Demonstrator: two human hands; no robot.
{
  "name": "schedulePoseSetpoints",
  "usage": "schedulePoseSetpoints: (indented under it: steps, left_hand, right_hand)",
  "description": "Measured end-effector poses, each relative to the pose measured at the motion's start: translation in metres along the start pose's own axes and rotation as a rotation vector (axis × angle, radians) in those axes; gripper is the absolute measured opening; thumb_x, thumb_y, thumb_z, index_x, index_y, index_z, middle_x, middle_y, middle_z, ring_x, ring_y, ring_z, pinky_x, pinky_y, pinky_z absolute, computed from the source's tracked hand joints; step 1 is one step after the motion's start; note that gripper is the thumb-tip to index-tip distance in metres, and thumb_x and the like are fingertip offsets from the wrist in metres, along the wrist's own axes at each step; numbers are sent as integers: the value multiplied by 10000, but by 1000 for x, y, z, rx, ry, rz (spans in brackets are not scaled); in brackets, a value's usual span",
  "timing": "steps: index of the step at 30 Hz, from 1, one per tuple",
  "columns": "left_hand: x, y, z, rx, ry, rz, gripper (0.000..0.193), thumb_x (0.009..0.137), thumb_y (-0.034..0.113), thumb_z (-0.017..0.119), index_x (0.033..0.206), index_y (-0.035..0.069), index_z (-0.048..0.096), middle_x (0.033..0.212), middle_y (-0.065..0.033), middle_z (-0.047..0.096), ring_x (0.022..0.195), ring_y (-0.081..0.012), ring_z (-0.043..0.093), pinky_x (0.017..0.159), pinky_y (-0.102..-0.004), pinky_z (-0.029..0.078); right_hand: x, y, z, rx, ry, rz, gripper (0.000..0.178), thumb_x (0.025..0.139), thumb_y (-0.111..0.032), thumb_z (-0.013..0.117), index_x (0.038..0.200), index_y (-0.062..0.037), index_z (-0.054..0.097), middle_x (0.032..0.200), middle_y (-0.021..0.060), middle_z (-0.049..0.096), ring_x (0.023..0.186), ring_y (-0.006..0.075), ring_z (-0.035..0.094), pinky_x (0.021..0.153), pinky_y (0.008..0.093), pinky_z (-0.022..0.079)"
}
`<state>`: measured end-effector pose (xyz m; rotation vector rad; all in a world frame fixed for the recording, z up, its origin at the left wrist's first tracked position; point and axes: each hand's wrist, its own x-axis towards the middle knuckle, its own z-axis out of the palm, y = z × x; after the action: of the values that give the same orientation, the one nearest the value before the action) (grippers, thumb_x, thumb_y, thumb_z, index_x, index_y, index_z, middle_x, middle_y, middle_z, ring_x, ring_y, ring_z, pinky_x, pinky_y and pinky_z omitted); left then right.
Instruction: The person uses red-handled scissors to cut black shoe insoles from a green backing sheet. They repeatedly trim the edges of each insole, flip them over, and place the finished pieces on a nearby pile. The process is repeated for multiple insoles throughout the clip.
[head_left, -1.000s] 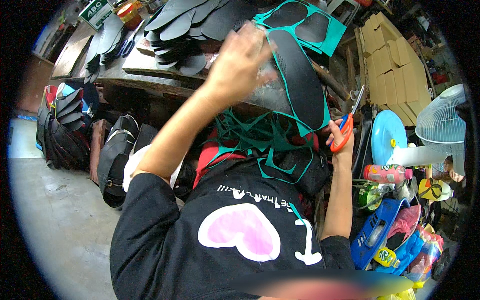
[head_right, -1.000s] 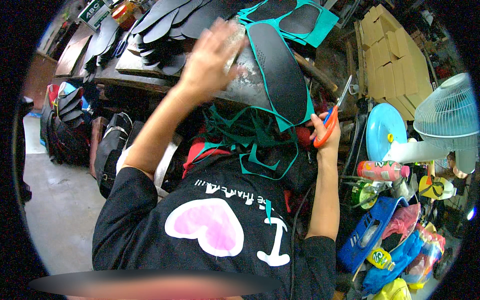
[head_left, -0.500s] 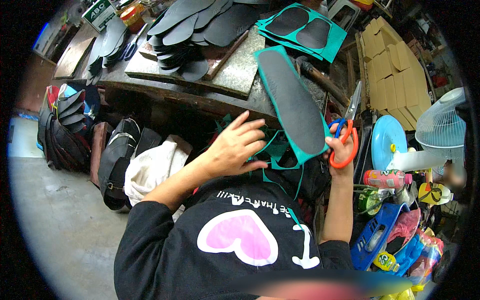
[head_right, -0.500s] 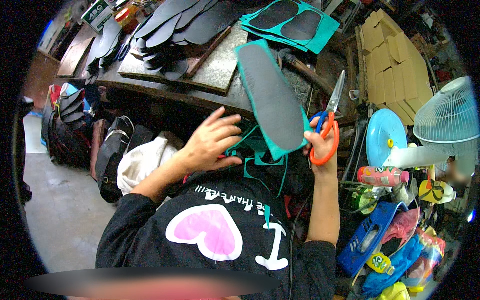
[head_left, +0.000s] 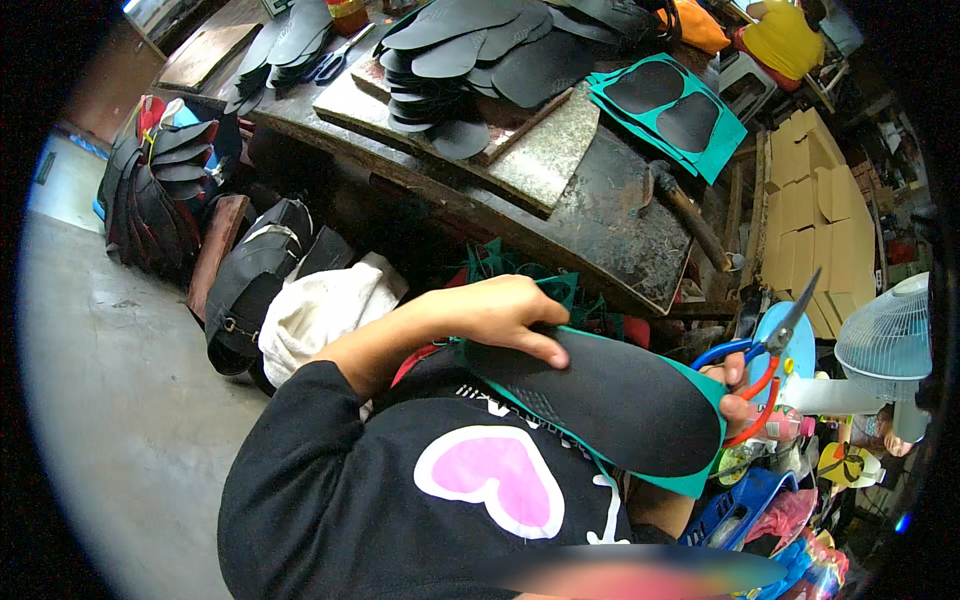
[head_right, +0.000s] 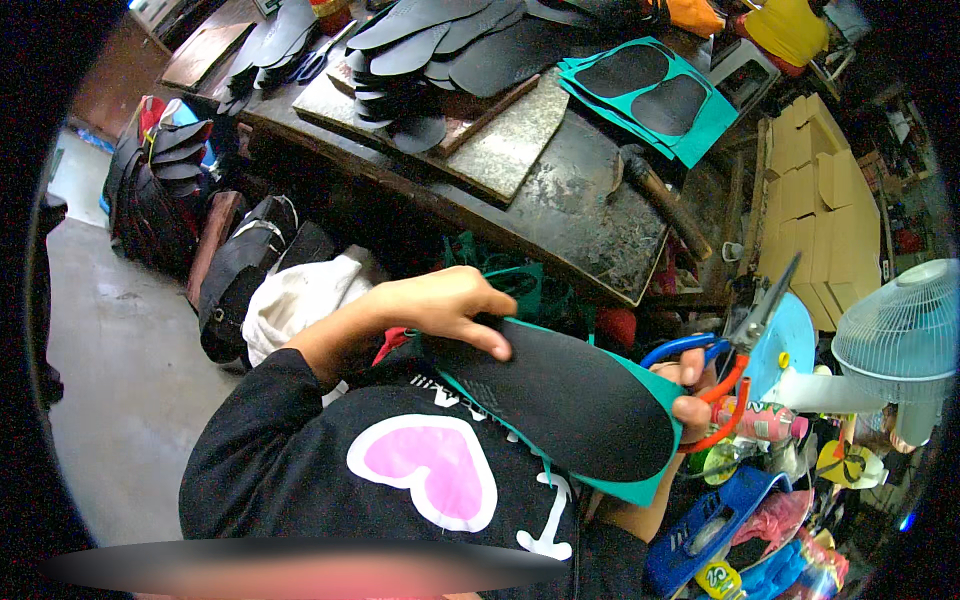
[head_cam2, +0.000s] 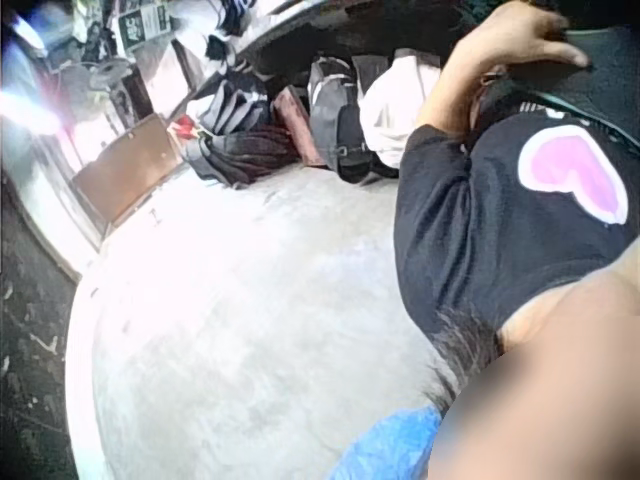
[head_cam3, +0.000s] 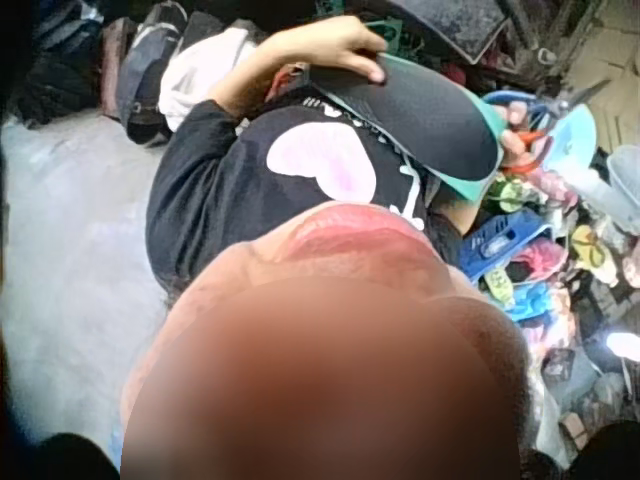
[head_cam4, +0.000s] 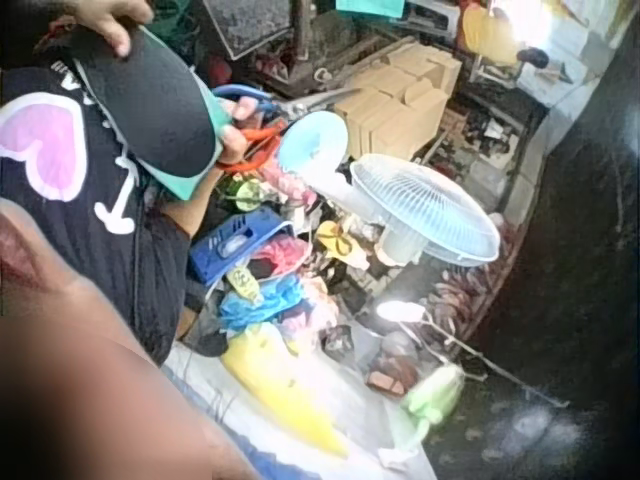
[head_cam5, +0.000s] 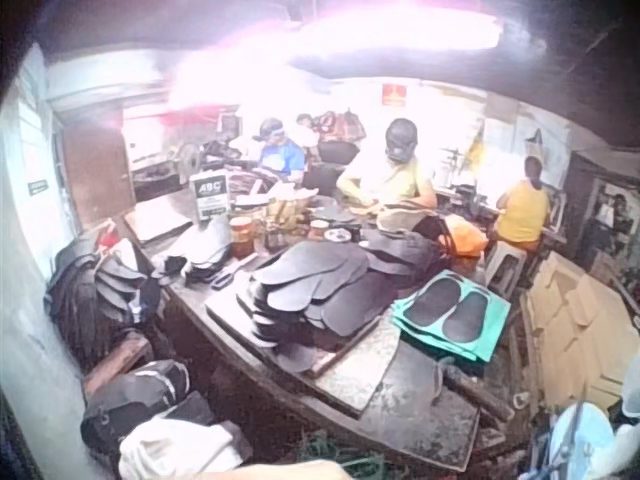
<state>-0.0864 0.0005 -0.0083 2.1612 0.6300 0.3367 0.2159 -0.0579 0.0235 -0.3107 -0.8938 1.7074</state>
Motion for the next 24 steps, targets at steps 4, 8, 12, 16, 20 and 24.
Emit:
schedulePoseSetpoints:
  steps: [4,8,12,16,20,24]
  left_hand:
    - [-28,-19,-10,-147,280,-162,323,849,289,674,802,-21,596,612,-62,528,604,-84,473,567,-281,426]
    - [-15,-38,-8,-716,680,-156,327,944,168,529,1207,-26,505,1095,-55,603,967,-121,561,849,-264,456]
    - [11,-42,20,-694,632,-313,400,916,101,554,1267,-22,407,1128,-90,559,1033,-132,525,897,-287,440]
    - [20,-26,45,-856,642,-83,512,916,75,542,1358,-6,297,1233,-110,494,1130,-152,477,950,-301,409]
    - [25,-12,47,-909,549,-62,607,887,119,608,1378,-3,272,1263,-113,478,1159,-162,458,986,-320,384]
    - [28,-2,49,-835,358,-132,644,851,119,650,1374,-4,294,1294,-121,472,1182,-164,446,1004,-321,366]
  right_hand:
    - [-10,3,-15,-240,271,-162,335,839,-272,644,974,-66,418,514,22,422,393,119,373,370,220,321]
    - [-7,21,-23,-491,372,-190,308,877,-310,611,1000,-78,452,535,50,485,417,117,434,371,204,342]
    - [-2,48,-22,-815,431,94,256,880,-229,599,996,-52,455,685,126,626,475,83,482,419,193,373]
    - [4,64,-17,-857,420,271,272,888,-209,604,1018,-29,449,768,162,661,459,60,478,442,179,378]
    - [6,70,-7,-774,384,375,311,764,-38,669,1007,-33,476,694,25,543,501,81,497,451,198,398]
    - [9,77,-1,-861,392,272,298,770,-49,684,989,-40,483,695,8,528,579,60,500,498,200,407]
